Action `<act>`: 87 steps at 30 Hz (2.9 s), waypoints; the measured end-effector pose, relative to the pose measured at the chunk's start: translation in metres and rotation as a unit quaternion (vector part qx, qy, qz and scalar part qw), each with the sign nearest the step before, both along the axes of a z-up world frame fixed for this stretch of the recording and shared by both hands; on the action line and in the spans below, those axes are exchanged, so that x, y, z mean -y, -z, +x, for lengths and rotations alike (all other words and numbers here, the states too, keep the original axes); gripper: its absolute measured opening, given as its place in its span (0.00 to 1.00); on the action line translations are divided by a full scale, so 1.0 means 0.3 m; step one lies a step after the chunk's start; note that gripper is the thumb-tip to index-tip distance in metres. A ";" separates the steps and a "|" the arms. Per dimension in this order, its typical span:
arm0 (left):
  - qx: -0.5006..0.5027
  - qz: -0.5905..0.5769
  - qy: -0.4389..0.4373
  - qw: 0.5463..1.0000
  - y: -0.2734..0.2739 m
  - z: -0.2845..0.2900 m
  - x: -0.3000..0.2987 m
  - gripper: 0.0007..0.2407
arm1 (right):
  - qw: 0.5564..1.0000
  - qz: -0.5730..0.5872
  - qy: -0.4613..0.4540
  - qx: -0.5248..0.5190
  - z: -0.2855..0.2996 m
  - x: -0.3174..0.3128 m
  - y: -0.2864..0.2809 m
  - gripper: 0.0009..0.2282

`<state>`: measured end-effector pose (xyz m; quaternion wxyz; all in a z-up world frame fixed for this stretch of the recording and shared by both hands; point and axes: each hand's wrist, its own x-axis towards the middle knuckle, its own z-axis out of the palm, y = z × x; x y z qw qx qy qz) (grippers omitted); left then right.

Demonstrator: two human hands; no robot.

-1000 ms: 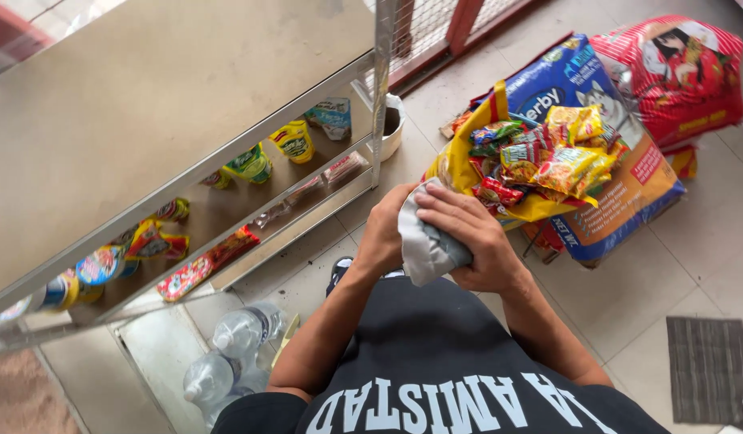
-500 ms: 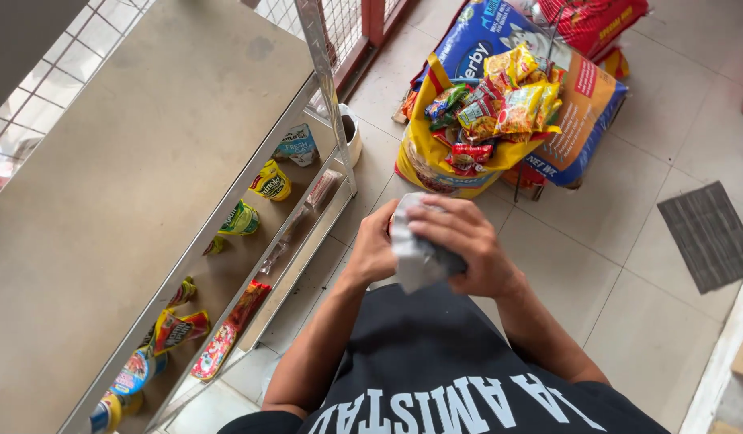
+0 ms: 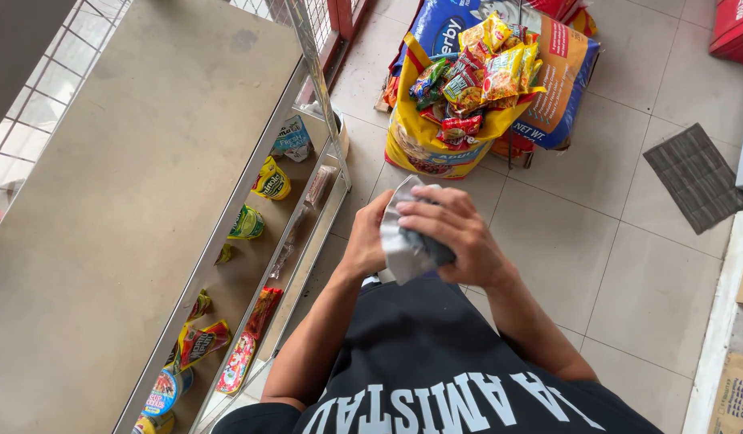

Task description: Cleaning canned food products with a cloth and organizing them on grocery shelves.

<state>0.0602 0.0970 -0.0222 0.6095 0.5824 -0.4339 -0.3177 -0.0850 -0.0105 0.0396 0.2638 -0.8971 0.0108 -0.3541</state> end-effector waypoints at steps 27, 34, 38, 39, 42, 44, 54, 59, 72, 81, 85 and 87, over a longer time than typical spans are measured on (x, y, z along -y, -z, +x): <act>-0.052 0.058 -0.069 0.995 -0.055 0.070 -0.107 0.16 | 1.000 -0.006 0.021 0.004 0.127 -0.032 0.016 0.29; -0.031 0.078 -0.084 0.993 -0.034 0.092 -0.126 0.14 | 1.000 0.012 -0.018 -0.002 0.156 -0.025 0.059 0.31; -0.036 0.079 -0.082 0.993 -0.059 0.085 -0.119 0.15 | 1.000 -0.005 -0.008 -0.005 0.139 -0.050 0.006 0.29; -0.038 0.052 -0.070 0.996 -0.071 0.089 -0.120 0.14 | 1.000 0.000 -0.028 -0.012 0.143 -0.072 -0.008 0.30; -0.028 0.035 -0.067 0.997 -0.067 0.097 -0.121 0.14 | 0.999 -0.007 -0.037 -0.017 0.150 -0.044 0.022 0.30; -0.020 0.047 -0.078 0.996 -0.077 0.087 -0.124 0.15 | 0.999 -0.018 -0.028 -0.018 0.145 -0.022 0.027 0.30; -0.025 0.028 -0.055 0.998 -0.132 0.073 -0.138 0.16 | 0.996 0.071 -0.055 0.014 0.136 -0.050 -0.003 0.25; -0.039 0.014 -0.043 0.998 -0.117 0.067 -0.133 0.13 | 0.994 0.067 -0.082 0.021 0.132 -0.086 -0.032 0.28; -0.015 0.006 -0.050 0.999 -0.120 0.081 -0.161 0.16 | 0.999 -0.022 -0.030 0.025 0.134 -0.070 -0.038 0.28; -0.007 -0.018 -0.042 0.999 -0.093 0.101 -0.162 0.18 | 0.998 -0.048 -0.040 0.026 0.152 -0.079 -0.054 0.26; -0.036 -0.032 -0.013 0.999 -0.132 0.092 -0.163 0.17 | 0.998 -0.042 -0.037 0.027 0.147 -0.113 -0.091 0.24; -0.034 -0.036 -0.006 0.999 -0.132 0.097 -0.164 0.18 | 0.998 -0.039 -0.046 0.026 0.148 -0.118 -0.059 0.24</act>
